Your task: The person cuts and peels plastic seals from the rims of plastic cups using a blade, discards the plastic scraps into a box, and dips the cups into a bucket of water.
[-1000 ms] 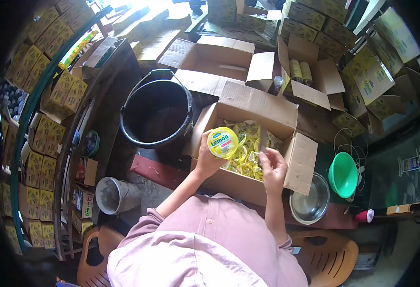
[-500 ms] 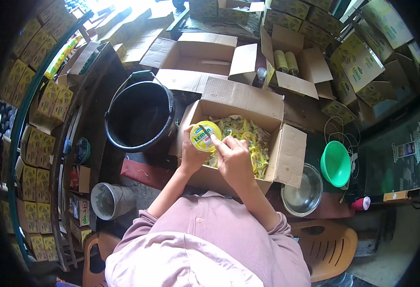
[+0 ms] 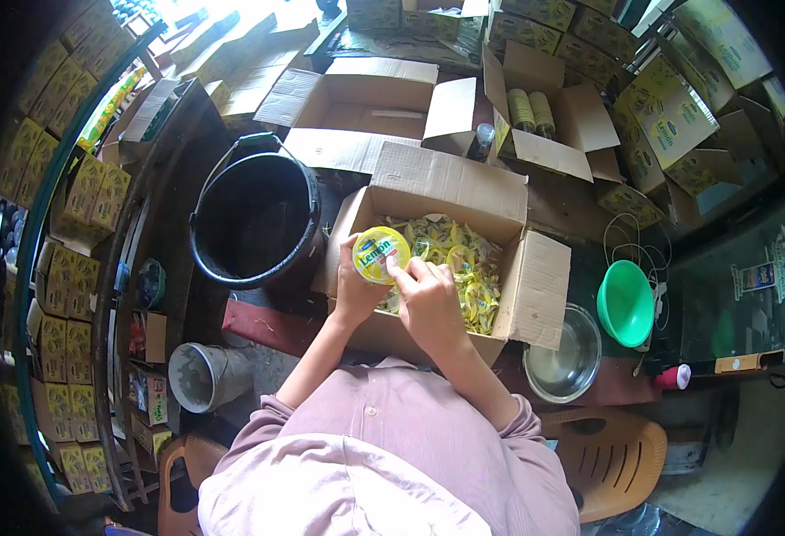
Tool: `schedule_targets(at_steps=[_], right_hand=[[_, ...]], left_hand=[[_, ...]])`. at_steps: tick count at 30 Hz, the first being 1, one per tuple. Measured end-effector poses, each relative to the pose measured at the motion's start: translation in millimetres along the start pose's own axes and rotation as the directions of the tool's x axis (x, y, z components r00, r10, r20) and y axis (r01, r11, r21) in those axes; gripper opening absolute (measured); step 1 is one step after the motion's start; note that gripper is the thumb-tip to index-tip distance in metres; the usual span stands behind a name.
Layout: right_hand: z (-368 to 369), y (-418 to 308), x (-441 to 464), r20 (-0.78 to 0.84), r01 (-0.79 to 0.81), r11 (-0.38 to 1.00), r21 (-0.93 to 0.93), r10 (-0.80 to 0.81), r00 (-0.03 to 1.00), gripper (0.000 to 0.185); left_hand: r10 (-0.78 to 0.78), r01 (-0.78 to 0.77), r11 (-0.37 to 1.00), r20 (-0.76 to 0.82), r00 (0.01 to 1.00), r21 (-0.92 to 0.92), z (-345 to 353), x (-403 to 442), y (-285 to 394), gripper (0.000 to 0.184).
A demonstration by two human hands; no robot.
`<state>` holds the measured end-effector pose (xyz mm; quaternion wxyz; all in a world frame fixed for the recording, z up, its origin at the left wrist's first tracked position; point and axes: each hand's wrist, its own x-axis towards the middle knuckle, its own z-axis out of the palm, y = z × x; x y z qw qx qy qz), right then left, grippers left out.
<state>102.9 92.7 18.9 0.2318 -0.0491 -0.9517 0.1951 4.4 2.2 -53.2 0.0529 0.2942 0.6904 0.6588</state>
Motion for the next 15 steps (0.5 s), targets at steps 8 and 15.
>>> schedule_targets(at_steps=[8,15], right_hand=[[-11.9,0.9,-12.2,0.083,-0.010,1.000,-0.022,0.012,0.996,0.037],[-25.4,1.0,-21.9,0.071,-0.058,0.998,-0.004,0.058,0.996,0.032]], left_hand=[[0.065,-0.058,0.989,-0.044,0.997,0.138,-12.3,8.3,-3.7,0.066],[0.063,-0.053,0.986,-0.060,0.996,0.160,-15.3,8.8,-2.9,0.067]])
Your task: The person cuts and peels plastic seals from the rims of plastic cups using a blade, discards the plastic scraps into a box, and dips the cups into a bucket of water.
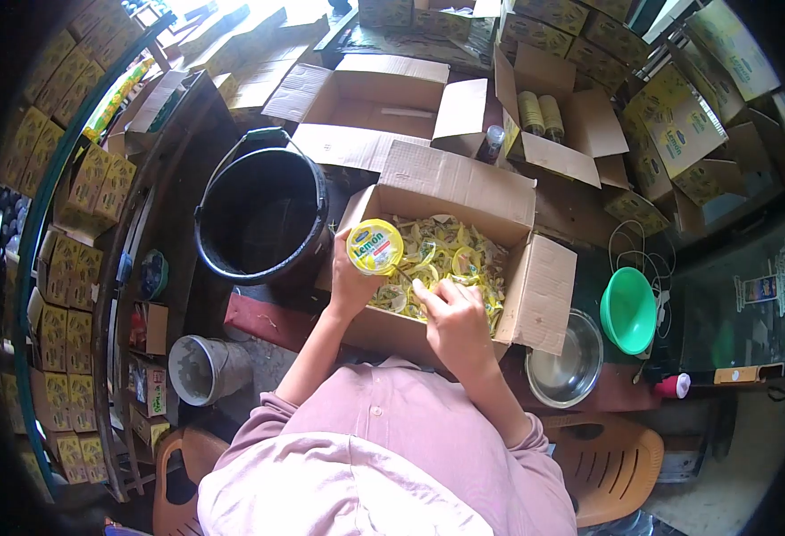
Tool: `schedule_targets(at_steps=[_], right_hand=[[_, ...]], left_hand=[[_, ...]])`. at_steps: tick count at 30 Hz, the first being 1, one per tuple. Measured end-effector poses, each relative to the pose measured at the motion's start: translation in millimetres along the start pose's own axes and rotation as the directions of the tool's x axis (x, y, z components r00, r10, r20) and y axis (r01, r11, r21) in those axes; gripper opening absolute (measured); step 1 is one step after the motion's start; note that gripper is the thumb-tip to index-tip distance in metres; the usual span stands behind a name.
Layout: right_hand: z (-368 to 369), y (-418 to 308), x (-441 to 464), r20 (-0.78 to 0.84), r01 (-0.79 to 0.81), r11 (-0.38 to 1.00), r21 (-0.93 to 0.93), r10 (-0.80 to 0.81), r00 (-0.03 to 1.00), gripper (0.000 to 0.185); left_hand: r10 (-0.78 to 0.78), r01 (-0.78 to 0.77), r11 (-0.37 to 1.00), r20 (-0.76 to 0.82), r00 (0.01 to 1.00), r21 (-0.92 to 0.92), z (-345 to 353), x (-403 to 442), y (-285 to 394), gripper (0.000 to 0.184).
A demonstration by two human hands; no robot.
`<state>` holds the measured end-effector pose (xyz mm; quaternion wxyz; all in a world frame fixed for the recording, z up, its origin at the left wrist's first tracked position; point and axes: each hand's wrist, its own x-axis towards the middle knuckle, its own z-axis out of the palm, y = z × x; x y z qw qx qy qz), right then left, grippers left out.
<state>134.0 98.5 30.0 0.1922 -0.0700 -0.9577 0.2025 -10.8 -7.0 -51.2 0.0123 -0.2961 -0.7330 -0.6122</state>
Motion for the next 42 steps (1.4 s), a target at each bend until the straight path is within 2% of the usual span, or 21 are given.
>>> schedule_targets(at_steps=[2,4,7,10,11,13,14,15,18,19,22,23,30,35,42], right_hand=[[-6.6,-0.3,-3.0,-0.033,-0.033,0.999,0.032,0.034,0.999,0.030],[-8.5,2.7,-8.0,-0.119,-0.107,0.990,0.092,0.118,0.986,0.029],[-9.5,15.3,-13.7,-0.222,-0.111,0.984,0.139,0.140,0.965,0.029],[-9.2,20.4,-16.2,-0.199,-0.217,0.947,0.237,0.266,0.943,0.029],[-9.5,19.0,-11.8,-0.219,-0.160,0.956,0.246,0.216,0.952,0.030],[-11.5,11.8,3.0,-0.259,-0.052,0.964,0.262,0.122,0.958,0.030],[-13.0,8.7,11.4,-0.246,0.037,0.968,0.250,0.026,0.969,0.031],[-14.7,5.3,21.5,-0.231,0.126,0.963,0.240,-0.070,0.970,0.032],[-23.5,-13.7,58.5,-0.156,0.361,0.911,0.200,-0.335,0.929,0.034],[-23.2,-20.5,70.5,-0.125,0.433,0.881,0.189,-0.416,0.901,0.035],[-9.7,-43.5,103.9,-0.098,0.557,0.800,0.224,-0.550,0.830,0.036],[-3.8,-50.6,111.8,-0.082,0.577,0.782,0.236,-0.576,0.814,0.036],[28.7,-98.7,137.8,-0.044,0.561,0.788,0.253,-0.570,0.821,0.036],[43.9,-115.2,148.6,0.023,0.537,0.826,0.171,-0.549,0.836,0.035],[59.7,-124.3,169.0,0.011,0.548,0.819,0.173,-0.558,0.830,0.035]], left_hand=[[-0.036,0.035,0.999,-0.027,0.999,-0.032,-0.8,0.7,-3.3,0.066],[-0.001,0.001,1.000,-0.060,0.998,0.002,-7.0,3.8,-1.8,0.065],[0.007,-0.015,0.998,-0.114,0.993,-0.066,-21.4,11.7,3.2,0.062],[0.000,-0.002,1.000,-0.169,0.986,-0.011,-40.3,17.3,21.2,0.061],[0.032,-0.028,0.999,-0.145,0.989,0.029,-48.3,19.3,19.2,0.061],[-0.032,0.036,0.996,0.046,0.998,-0.088,-68.7,22.7,27.2,0.065],[-0.055,0.076,0.987,0.145,0.988,-0.142,-79.1,24.1,29.3,0.067],[-0.009,0.041,0.986,0.199,0.980,-0.161,-87.8,23.7,20.3,0.067],[-0.035,0.116,0.968,0.338,0.940,-0.224,-110.8,25.6,28.8,0.069],[-0.053,0.152,0.955,0.359,0.932,-0.253,-118.7,25.8,30.2,0.072],[0.036,0.064,0.965,0.368,0.929,-0.254,-143.2,33.1,28.6,0.075],[0.024,0.069,0.971,0.377,0.926,-0.231,-150.9,36.2,29.6,0.077],[0.059,0.056,0.967,0.430,0.901,-0.250,-194.3,59.8,10.0,0.078],[0.078,0.039,0.969,0.452,0.889,-0.243,-213.3,69.9,-3.8,0.076],[0.067,0.081,0.953,0.464,0.883,-0.293,-225.9,85.8,-27.3,0.077]])
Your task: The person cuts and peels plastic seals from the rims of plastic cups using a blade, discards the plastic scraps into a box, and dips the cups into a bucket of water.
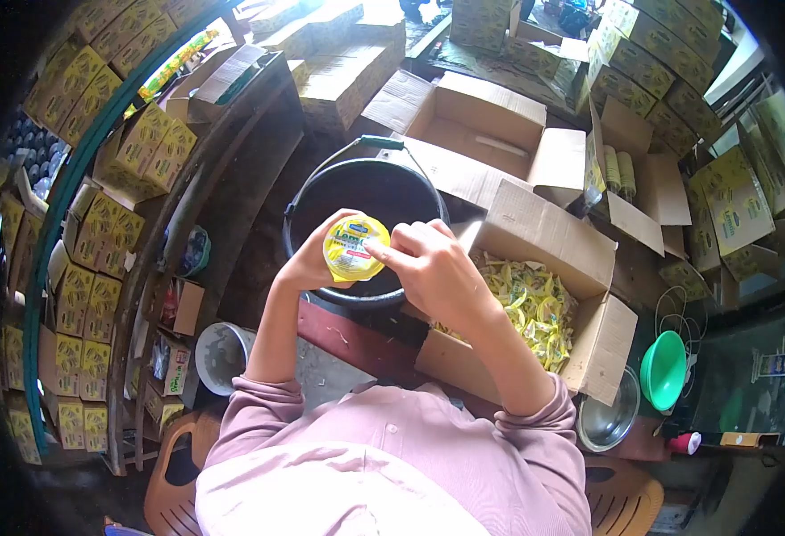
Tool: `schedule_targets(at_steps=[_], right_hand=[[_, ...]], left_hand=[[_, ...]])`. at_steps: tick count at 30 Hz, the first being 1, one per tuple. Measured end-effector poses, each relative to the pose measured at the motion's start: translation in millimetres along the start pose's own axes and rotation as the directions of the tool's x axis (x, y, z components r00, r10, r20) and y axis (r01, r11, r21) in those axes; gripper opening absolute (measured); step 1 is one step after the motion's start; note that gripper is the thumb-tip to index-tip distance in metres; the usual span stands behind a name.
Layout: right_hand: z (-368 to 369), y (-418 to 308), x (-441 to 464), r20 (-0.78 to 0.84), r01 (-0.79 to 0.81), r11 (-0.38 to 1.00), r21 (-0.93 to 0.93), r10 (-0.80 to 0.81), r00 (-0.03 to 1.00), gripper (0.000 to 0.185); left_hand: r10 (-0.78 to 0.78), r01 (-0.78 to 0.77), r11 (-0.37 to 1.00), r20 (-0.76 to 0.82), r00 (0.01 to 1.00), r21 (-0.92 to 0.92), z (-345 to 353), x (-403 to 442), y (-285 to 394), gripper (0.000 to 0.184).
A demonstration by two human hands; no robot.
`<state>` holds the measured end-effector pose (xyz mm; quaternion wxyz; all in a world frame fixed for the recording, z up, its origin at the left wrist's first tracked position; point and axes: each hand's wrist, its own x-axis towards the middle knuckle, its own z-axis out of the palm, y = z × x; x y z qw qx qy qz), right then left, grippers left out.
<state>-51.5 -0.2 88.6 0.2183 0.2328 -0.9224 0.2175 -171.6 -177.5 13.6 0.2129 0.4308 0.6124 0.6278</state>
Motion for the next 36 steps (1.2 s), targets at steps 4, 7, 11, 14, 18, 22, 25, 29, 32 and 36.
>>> schedule_targets(at_steps=[4,7,11,14,18,22,25,29,32,36], right_hand=[[6.0,8.9,11.6,0.024,0.017,1.000,-0.009,-0.016,1.000,0.036],[10.6,18.0,17.0,0.048,0.029,0.999,-0.015,-0.028,0.998,0.037],[10.6,26.7,18.2,0.089,0.011,1.000,-0.014,-0.010,0.996,0.037],[14.2,30.8,17.4,0.131,0.007,1.000,-0.026,-0.003,0.991,0.039],[16.6,32.1,15.0,0.139,0.010,0.998,-0.055,-0.003,0.990,0.039],[15.5,34.6,9.3,0.158,0.008,0.996,-0.088,0.006,0.987,0.038],[12.8,40.5,3.6,0.173,0.005,0.995,-0.099,0.012,0.985,0.038],[16.7,46.2,-2.1,0.189,0.002,0.995,-0.102,0.017,0.982,0.037],[23.5,47.8,-2.3,0.163,0.012,0.995,-0.099,0.004,0.987,0.036],[23.9,56.2,-8.7,0.143,-0.005,0.996,-0.088,0.018,0.990,0.033]], left_hand=[[0.013,-0.013,1.000,0.003,1.000,0.015,-9.5,6.4,-7.5,0.078],[-0.004,0.004,1.000,-0.003,1.000,-0.017,-12.4,13.1,-8.2,0.079],[0.003,-0.003,1.000,0.013,1.000,0.010,-14.2,17.7,-12.2,0.080],[-0.060,0.061,0.998,0.026,0.998,-0.027,-11.7,18.7,-12.0,0.080],[-0.048,0.049,0.998,0.011,0.999,-0.035,-12.7,17.9,-18.5,0.077],[-0.063,0.063,0.998,0.015,0.998,0.014,-15.5,17.4,-22.6,0.077],[-0.063,0.061,0.993,0.015,0.998,0.098,-17.4,15.7,-25.9,0.077],[-0.077,0.073,0.991,0.030,0.997,0.116,-15.7,16.6,-29.2,0.075],[-0.076,0.071,0.988,0.031,0.997,0.139,-11.2,20.2,-29.2,0.069],[-0.094,0.086,0.978,0.030,0.995,0.190,-16.3,20.2,-31.4,0.068]])
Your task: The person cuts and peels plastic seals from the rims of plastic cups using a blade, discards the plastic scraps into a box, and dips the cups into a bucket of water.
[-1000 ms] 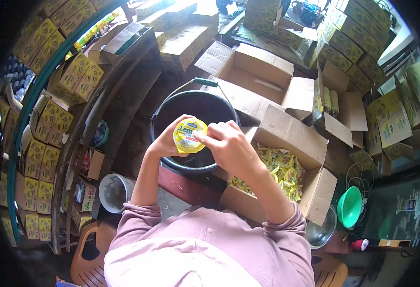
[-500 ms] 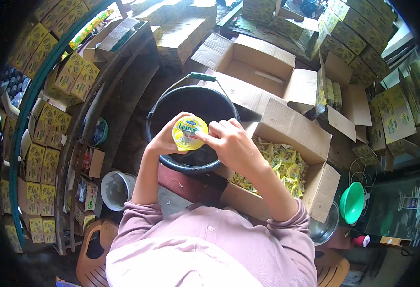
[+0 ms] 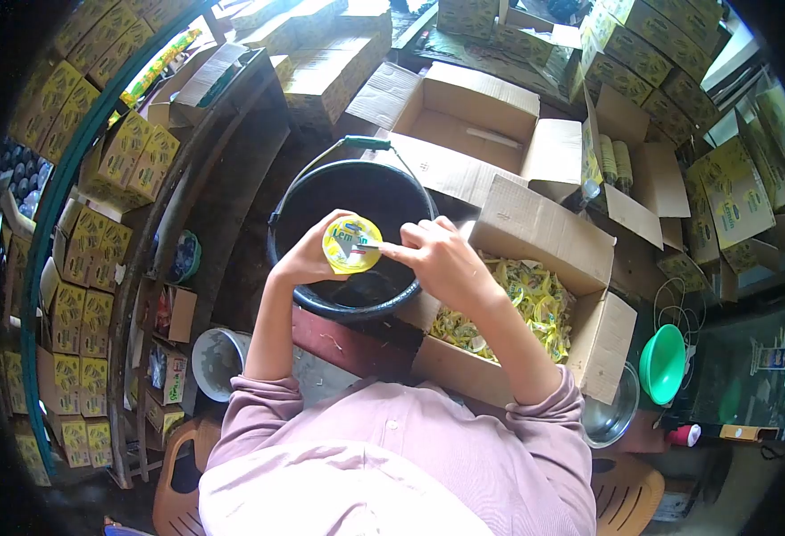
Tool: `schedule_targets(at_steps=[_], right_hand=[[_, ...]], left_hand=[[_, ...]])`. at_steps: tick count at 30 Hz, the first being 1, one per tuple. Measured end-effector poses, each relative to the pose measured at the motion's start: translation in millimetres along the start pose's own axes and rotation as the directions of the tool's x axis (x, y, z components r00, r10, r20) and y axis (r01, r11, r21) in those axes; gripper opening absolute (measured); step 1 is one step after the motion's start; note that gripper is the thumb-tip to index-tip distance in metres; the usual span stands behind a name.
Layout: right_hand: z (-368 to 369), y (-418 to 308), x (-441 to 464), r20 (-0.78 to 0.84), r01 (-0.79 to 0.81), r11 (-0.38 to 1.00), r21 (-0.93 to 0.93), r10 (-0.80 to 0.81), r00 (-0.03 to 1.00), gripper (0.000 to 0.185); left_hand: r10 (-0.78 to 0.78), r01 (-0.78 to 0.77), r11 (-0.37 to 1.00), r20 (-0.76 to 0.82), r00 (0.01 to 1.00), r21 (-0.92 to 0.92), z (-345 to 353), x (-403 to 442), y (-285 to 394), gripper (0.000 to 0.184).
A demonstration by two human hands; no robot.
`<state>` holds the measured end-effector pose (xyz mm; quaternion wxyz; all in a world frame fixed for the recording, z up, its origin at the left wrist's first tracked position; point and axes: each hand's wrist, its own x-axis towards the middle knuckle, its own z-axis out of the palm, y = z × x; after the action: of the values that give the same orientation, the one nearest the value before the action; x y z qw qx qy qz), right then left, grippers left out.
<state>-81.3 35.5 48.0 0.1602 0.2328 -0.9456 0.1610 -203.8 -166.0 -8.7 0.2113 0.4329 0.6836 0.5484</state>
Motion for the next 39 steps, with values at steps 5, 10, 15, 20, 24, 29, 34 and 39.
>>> schedule_targets(at_steps=[5,10,15,20,24,29,34,39], right_hand=[[6.1,17.3,-22.4,-0.065,-0.064,0.998,0.021,0.065,0.996,0.030],[10.5,14.9,-57.5,-0.104,-0.243,0.969,0.043,0.246,0.964,0.028],[21.1,-5.4,-98.3,-0.173,-0.447,0.872,0.200,0.480,0.860,0.028],[23.9,-21.6,-127.6,-0.223,-0.568,0.766,0.302,0.636,0.739,0.028],[21.8,-25.9,-138.9,-0.246,-0.599,0.716,0.360,0.692,0.679,0.028],[22.1,-29.6,-147.8,-0.269,-0.615,0.696,0.369,0.714,0.646,0.028],[17.3,-33.4,-151.4,-0.303,-0.605,0.708,0.365,0.705,0.642,0.027],[14.9,-35.9,-153.6,-0.325,-0.610,0.708,0.356,0.706,0.629,0.026]], left_hand=[[-0.069,0.068,0.982,-0.002,0.998,0.177,-12.6,5.8,-1.7,0.068],[-0.302,0.236,0.796,0.029,0.953,0.557,-21.7,24.1,-3.1,0.062],[-0.480,0.219,0.495,0.054,0.876,0.841,-18.6,37.5,-6.4,0.066],[-0.553,0.160,0.351,0.066,0.830,0.923,-15.7,45.3,-14.0,0.067],[-0.570,0.115,0.275,0.065,0.819,0.955,-14.3,49.1,-14.5,0.067],[-0.604,0.090,0.144,0.015,0.797,0.985,-14.9,55.7,-2.2,0.067],[-0.639,0.069,0.051,-0.021,0.769,0.996,-20.5,62.7,7.2,0.062],[-0.633,0.050,-0.027,-0.056,0.772,0.998,-22.8,65.1,14.8,0.058]])
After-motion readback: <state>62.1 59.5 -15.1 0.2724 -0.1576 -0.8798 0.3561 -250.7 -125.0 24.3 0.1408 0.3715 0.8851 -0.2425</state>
